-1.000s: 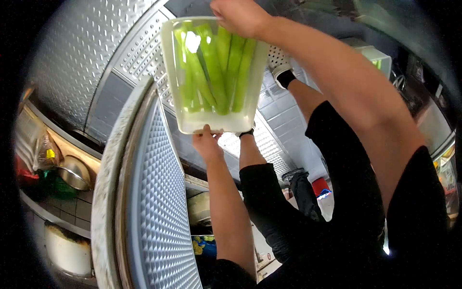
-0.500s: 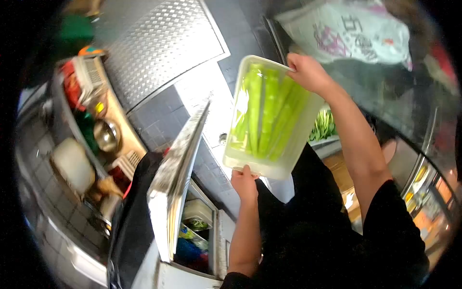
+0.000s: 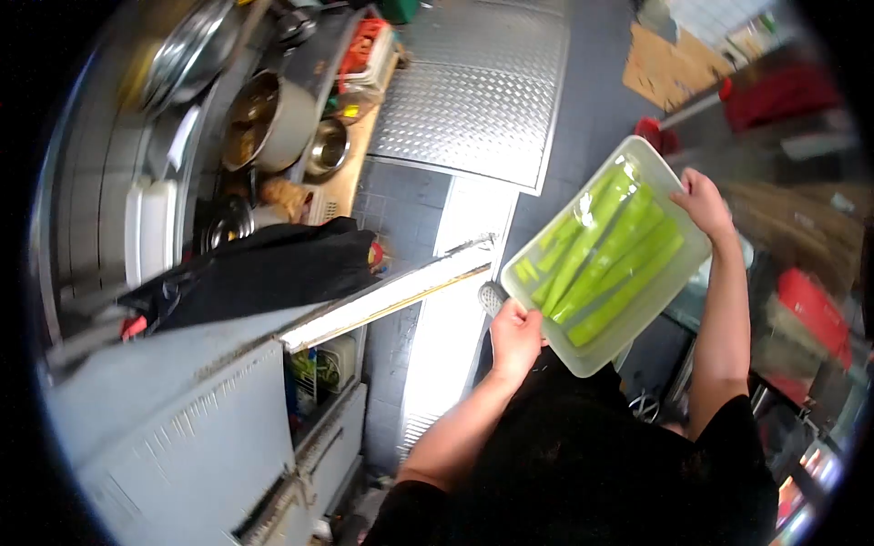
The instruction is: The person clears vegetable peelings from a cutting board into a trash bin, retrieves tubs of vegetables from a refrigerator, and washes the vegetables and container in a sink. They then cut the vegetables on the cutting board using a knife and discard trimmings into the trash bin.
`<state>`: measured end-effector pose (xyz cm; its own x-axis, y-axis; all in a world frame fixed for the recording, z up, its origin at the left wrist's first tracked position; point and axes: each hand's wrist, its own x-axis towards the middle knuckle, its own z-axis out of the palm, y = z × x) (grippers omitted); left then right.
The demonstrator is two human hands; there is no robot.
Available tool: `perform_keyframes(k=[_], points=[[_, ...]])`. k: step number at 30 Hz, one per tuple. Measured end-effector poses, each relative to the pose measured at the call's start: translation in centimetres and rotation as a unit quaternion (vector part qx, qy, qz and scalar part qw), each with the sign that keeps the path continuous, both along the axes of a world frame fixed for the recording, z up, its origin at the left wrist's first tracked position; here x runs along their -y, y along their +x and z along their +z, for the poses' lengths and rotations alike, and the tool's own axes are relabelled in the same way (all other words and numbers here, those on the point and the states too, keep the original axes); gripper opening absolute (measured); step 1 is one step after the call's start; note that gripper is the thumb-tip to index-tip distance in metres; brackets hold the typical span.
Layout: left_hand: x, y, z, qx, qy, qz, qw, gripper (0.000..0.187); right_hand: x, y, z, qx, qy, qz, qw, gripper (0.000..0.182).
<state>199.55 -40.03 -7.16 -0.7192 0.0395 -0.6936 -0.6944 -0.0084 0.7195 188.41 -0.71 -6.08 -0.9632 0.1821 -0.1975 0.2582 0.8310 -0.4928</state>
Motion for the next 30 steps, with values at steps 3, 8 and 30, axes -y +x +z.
perform_keyframes(k=[3, 8, 30], points=[[0.9, -1.7, 2.7, -0.044, 0.007, -0.008, 0.999, 0.007, -0.2, -2.0, 2.4, -0.014, -0.041, 0.02, 0.999, 0.031], [2.1, -3.0, 2.1, -0.166, -0.148, -0.017, 0.975, 0.015, 0.6, -5.9, 4.6, 0.006, -0.001, 0.043, 0.999, 0.029], [11.3, 1.1, 4.4, -0.142, -0.235, 0.215, 0.937, 0.016, 17.3, -13.0, 6.3, 0.037, -0.11, 0.223, 0.968, 0.032]])
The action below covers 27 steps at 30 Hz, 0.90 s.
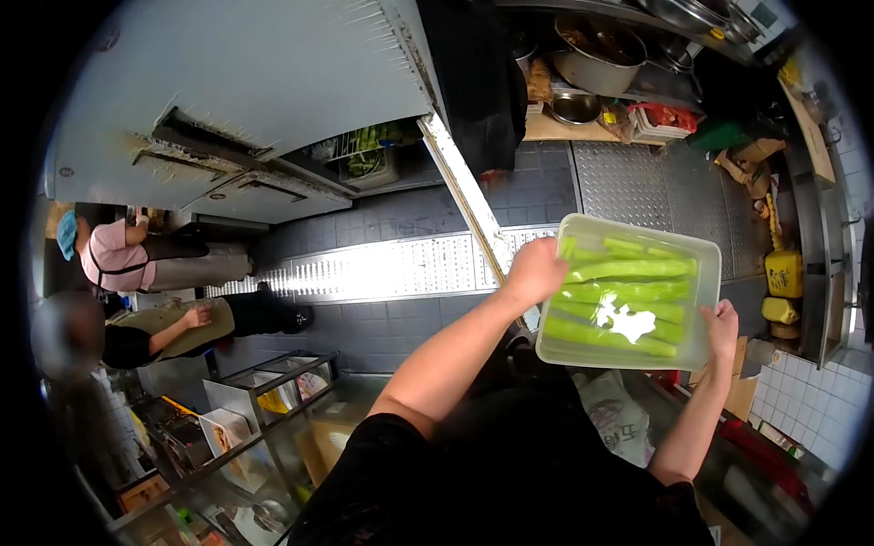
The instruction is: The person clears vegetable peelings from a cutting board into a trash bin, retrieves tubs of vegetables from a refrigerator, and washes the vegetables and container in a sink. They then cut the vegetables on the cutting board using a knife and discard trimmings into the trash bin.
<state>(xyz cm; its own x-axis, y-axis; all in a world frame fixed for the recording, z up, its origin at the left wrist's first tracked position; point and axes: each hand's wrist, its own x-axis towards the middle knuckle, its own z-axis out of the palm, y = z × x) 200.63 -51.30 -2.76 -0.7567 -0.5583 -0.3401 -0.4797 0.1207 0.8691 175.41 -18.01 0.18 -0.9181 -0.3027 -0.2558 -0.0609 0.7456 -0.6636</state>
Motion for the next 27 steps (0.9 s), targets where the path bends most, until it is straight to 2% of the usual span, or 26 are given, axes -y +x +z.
perform_keyframes(k=[2, 5, 9, 13, 16, 20, 21, 27], points=[[1.2, 1.6, 0.4, -0.023, -0.009, 0.008, 1.0, 0.016, 2.2, 1.4, 0.9, 0.003, 0.006, 0.004, 1.0, 0.031], [3.0, 3.8, 0.2, 0.012, 0.023, 0.008, 1.0, 0.016, 4.9, 3.2, 1.3, 0.0, 0.016, 0.016, 1.0, 0.029], [5.1, 7.3, 1.3, 0.004, 0.004, 0.015, 1.0, 0.018, 6.7, 4.8, -0.6, -0.008, 0.021, 0.034, 0.999, 0.028], [6.5, 10.7, 0.1, 0.026, -0.029, 0.053, 0.998, 0.018, 10.3, 7.7, 0.4, -0.007, 0.031, 0.05, 0.998, 0.029], [7.3, 12.4, 0.8, 0.05, 0.026, 0.08, 0.995, 0.018, 11.4, 8.3, -0.6, 0.015, -0.001, 0.054, 0.998, 0.028], [7.6, 13.6, 0.5, 0.059, -0.06, 0.085, 0.993, 0.011, 12.4, 8.4, -1.0, 0.016, -0.006, 0.078, 0.997, 0.029], [7.6, 13.7, 0.7, 0.073, -0.04, 0.091, 0.992, 0.011, 12.5, 8.5, -0.8, 0.016, -0.009, 0.083, 0.996, 0.029], [6.7, 12.9, 2.9, -0.012, -0.008, 0.11, 0.994, 0.018, 12.8, 7.4, -0.6, 0.044, -0.047, 0.074, 0.995, 0.03]])
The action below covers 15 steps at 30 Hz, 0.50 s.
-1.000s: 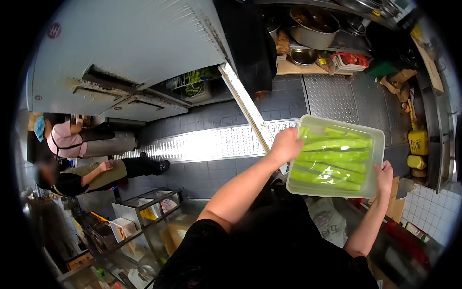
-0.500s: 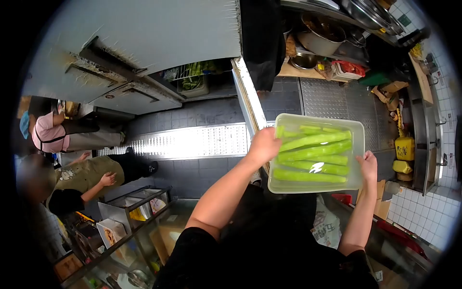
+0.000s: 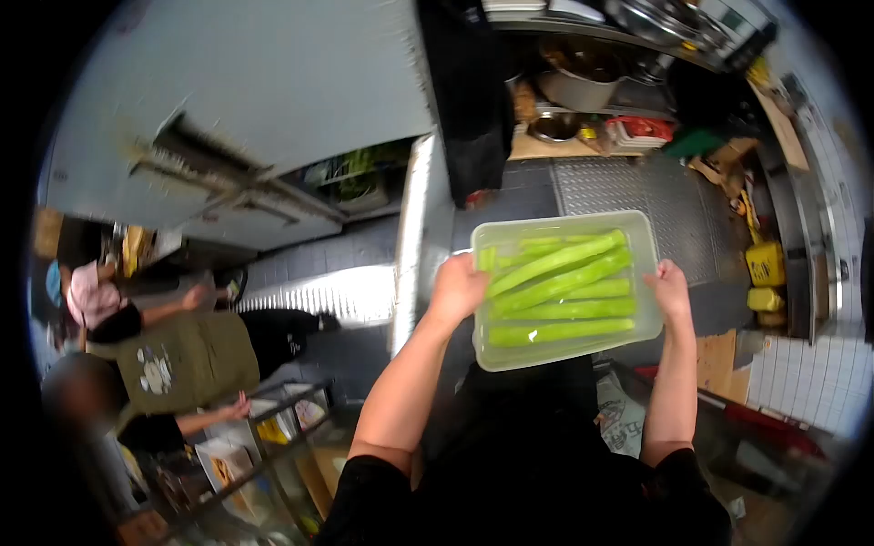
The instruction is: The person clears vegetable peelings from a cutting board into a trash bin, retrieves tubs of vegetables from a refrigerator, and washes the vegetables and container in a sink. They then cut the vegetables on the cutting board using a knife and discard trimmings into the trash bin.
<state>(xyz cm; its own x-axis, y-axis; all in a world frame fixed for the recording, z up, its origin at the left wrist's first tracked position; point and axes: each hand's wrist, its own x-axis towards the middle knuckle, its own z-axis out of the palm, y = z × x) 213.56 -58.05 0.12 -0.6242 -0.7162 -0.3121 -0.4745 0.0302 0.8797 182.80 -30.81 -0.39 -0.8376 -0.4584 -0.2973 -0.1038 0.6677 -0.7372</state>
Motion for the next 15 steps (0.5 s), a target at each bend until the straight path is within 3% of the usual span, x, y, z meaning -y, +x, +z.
perform_keyframes(k=[4, 15], points=[[-0.7, -3.3, -0.7, 0.015, 0.02, -0.014, 1.0, 0.019, -2.2, -2.1, 0.3, -0.069, 0.035, 0.001, 0.997, 0.029], [-6.7, -20.9, 1.5, 0.038, 0.066, -0.093, 0.993, 0.016, -12.2, -14.6, -1.2, -0.022, 0.025, -0.088, 0.996, 0.02]])
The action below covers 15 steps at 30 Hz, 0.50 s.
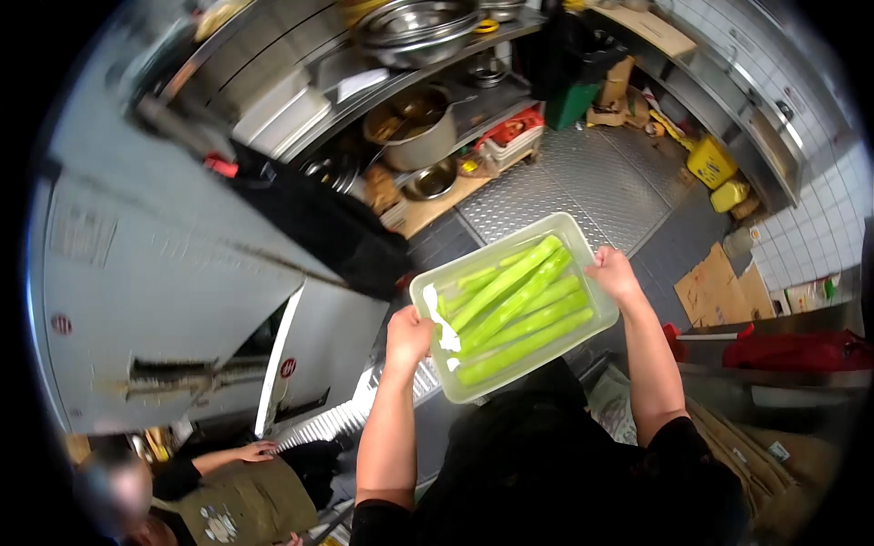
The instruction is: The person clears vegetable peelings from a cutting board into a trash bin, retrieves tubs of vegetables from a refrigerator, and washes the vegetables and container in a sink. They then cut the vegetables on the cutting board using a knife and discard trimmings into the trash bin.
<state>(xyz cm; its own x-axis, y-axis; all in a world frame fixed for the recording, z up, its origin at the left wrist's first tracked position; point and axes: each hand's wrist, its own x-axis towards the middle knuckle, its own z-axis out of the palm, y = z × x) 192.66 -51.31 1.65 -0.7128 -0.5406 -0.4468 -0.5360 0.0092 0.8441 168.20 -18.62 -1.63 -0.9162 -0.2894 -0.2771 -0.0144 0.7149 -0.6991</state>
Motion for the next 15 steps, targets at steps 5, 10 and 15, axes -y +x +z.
perform_keyframes(k=[5, 10, 15], points=[[-5.0, -10.7, -1.0, -0.027, 0.058, -0.016, 0.998, 0.014, -6.0, -8.5, -0.7, -0.017, 0.041, -0.003, 0.999, 0.024], [-9.2, -22.3, -1.8, -0.018, 0.056, -0.066, 0.996, 0.013, -12.4, -17.5, -1.5, -0.028, 0.057, -0.031, 0.997, 0.028], [-13.1, -35.5, -1.4, 0.002, 0.05, -0.126, 0.991, 0.015, -18.5, -25.4, 0.1, -0.019, 0.059, -0.101, 0.993, 0.028]])
